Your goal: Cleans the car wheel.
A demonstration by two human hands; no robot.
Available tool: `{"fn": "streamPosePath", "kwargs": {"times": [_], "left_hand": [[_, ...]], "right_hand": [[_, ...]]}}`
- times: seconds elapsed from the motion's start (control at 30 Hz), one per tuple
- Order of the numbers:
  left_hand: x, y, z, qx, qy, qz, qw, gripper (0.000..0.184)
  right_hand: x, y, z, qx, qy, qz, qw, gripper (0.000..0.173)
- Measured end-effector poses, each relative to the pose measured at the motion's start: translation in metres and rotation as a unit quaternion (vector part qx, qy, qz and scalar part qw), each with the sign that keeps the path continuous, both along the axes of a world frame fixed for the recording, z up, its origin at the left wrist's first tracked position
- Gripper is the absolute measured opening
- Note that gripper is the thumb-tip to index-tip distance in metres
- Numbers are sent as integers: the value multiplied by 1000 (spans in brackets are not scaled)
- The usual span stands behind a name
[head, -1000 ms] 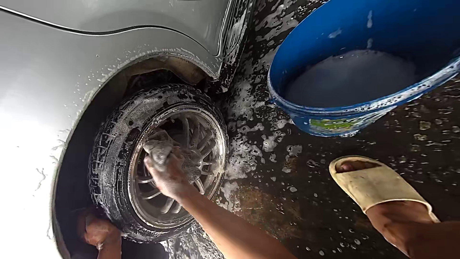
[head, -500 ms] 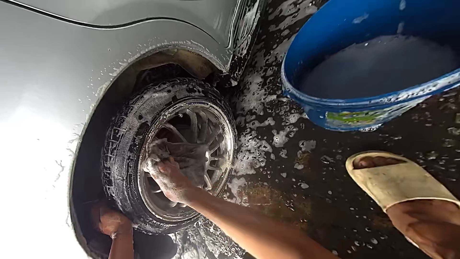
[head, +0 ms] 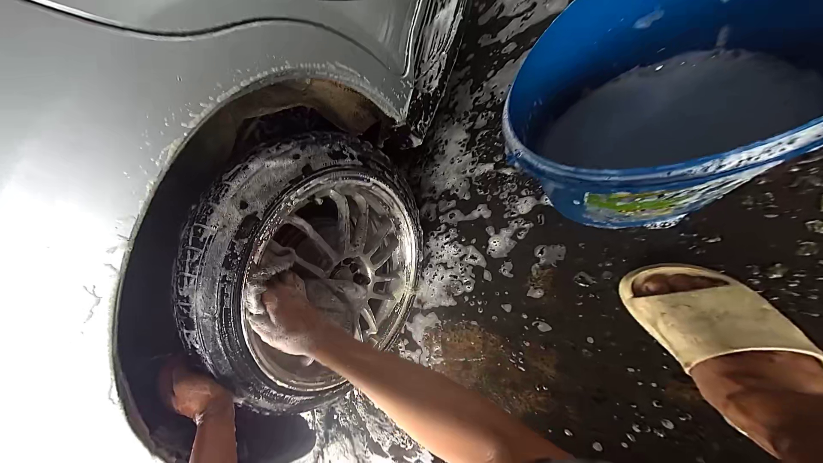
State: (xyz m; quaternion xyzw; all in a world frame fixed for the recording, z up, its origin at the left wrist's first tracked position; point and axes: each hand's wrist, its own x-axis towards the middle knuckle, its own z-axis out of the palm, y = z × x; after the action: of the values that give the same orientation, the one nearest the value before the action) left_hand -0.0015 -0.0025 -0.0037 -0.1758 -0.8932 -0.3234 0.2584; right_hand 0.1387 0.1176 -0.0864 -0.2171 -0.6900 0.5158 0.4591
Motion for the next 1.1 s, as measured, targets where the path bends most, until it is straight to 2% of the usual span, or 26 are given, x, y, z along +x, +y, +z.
{"fn": "streamPosePath", "kwargs": {"times": [0.1,0.17,0.2,0.27,0.33,0.37,0.43,0.53,0.6,0.67,0.73,0.77,0.8,0.87,0.9,0.93,0.97,1.0,1.07,1.1], "left_hand": [[1,-2,0,-16,3,-7,1000,40],[1,-1,1,-11,2,-21,1000,40],[1,-1,0,3,-2,-24,1000,40],[1,2,-1,51,-13,-35,998,39],[0,2,-1,70,-11,-43,997,37],[-3,0,-2,79,-5,-49,996,36],[-8,2,-1,86,0,-62,994,33],[-3,3,-2,79,-16,-50,995,34],[1,2,-1,69,-18,-29,997,37],[1,3,1,55,-19,-3,998,41],[2,6,5,37,-23,23,999,43],[5,9,4,13,-28,33,999,45],[12,11,4,-36,-38,48,997,46],[27,7,7,-211,-22,71,975,42],[32,5,7,-262,9,55,964,41],[37,4,6,-282,28,40,958,43],[42,2,7,-283,34,29,958,43],[47,0,11,-278,26,18,960,40],[46,-4,21,-277,-63,-6,959,38],[44,-5,27,-265,-114,-20,957,38]], "right_hand": [[-1,-20,-16,75,-34,-18,996,24],[8,-32,-27,132,-32,6,991,32],[13,-31,-30,127,-20,26,991,34],[19,-10,-27,32,28,72,996,31],[14,11,-20,-112,84,109,984,40],[9,15,-17,-131,95,114,980,41],[0,18,-17,-65,74,93,991,35],[-5,23,-37,59,-12,9,998,33],[0,19,-53,71,-25,-27,997,32],[14,9,-60,-51,16,-25,998,33],[25,-2,-55,-226,51,-65,971,34],[29,-3,-49,-254,49,-99,961,33],[30,-6,-40,-240,45,-121,962,34],[28,-23,-20,-75,38,-114,990,48],[26,-32,-9,-6,27,-75,997,52],[23,-42,-3,35,15,-48,998,55],[20,-52,-4,35,-9,-20,999,62],[18,-58,-14,21,-28,2,999,62],[13,-52,-53,41,-67,23,997,58],[7,-40,-78,114,-58,5,992,63]]}}
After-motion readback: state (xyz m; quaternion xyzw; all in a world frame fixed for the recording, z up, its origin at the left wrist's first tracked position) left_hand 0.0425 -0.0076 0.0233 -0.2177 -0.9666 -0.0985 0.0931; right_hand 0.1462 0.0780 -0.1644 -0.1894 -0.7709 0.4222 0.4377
